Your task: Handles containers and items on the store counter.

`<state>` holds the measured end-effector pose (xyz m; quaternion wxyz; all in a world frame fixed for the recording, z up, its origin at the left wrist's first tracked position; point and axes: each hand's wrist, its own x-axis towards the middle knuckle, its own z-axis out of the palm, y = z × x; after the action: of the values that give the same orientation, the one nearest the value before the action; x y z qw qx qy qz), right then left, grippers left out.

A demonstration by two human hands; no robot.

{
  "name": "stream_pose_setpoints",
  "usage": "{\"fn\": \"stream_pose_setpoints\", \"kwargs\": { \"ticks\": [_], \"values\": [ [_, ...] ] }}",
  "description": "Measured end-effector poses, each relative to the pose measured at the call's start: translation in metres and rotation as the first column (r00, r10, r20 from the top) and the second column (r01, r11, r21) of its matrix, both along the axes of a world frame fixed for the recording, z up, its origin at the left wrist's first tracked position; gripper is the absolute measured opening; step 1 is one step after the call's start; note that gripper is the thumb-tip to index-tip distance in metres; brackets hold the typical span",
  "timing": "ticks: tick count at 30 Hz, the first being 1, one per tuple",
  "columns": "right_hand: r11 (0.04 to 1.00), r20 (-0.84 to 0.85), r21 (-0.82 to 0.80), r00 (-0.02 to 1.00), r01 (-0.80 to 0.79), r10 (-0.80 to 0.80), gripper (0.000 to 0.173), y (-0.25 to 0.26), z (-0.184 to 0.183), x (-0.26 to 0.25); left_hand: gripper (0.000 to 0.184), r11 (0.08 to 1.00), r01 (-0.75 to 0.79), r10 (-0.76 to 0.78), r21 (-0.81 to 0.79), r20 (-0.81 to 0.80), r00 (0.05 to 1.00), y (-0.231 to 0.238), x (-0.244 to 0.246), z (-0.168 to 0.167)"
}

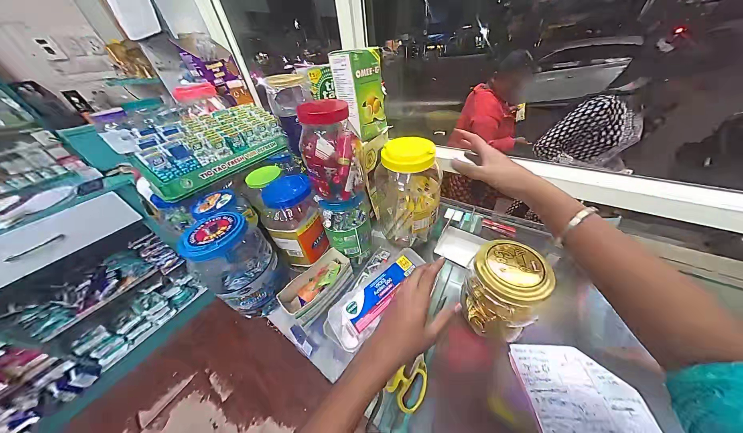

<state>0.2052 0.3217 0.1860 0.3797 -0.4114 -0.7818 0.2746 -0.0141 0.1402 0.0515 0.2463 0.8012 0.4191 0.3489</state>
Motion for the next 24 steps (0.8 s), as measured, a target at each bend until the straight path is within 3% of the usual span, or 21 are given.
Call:
{"fn": "stream_pose_setpoints", "kwargs": {
  "ticks": [3,5,7,9,12,15,17,19,21,24],
  "values": [
    [0.977,0.101,-0.004,0.972,0.213,-0.211,0.060,-0.016,-0.046,0.081,0.050,0.999,-0.002,0.006,0.032,-0.128,0.992,0.045,0.023,0.020],
    [0.946,0.289,-0.078,0.915,0.315,-0.281,0.062,-0.027,-0.088,0.129,0.048,0.970,-0.142,0.177,0.199,-0.169,0.970,0.081,0.036,0.030],
    [0.918,0.432,-0.169,0.864,0.359,-0.259,0.070,-0.043,-0.117,0.154,0.059,0.839,-0.324,0.381,0.437,-0.046,0.924,0.112,0.041,0.047],
    [0.845,0.452,-0.284,0.840,0.454,-0.299,0.074,-0.060,-0.139,0.153,0.082,0.762,-0.437,0.512,0.478,-0.032,0.858,0.127,0.035,0.080],
    [0.725,0.329,-0.438,0.845,0.532,-0.422,0.075,-0.082,-0.160,0.141,0.104,0.735,-0.492,0.610,0.465,-0.139,0.780,0.157,0.025,0.128],
    [0.718,0.246,-0.440,0.841,0.540,-0.481,0.086,-0.081,-0.168,0.131,0.116,0.826,-0.517,0.564,0.225,-0.355,0.746,0.186,0.021,0.160],
    [0.704,0.067,-0.532,0.852,0.470,-0.519,0.090,-0.072,-0.173,0.128,0.126,0.859,-0.486,0.509,0.162,-0.385,0.770,0.206,0.016,0.152],
    [0.660,-0.243,-0.698,0.775,0.278,-0.583,0.086,-0.064,-0.174,0.121,0.129,0.854,-0.468,0.519,0.228,-0.304,0.799,0.216,0.008,0.133],
    [0.613,-0.425,-0.779,0.607,0.132,-0.671,0.072,-0.057,-0.176,0.119,0.127,0.837,-0.465,0.534,0.290,-0.246,0.809,0.220,0.005,0.123],
    [0.600,-0.503,-0.797,0.472,0.070,-0.724,0.023,-0.044,-0.186,0.120,0.126,0.827,-0.476,0.550,0.298,-0.258,0.794,0.222,0.004,0.121]
  ]
}}
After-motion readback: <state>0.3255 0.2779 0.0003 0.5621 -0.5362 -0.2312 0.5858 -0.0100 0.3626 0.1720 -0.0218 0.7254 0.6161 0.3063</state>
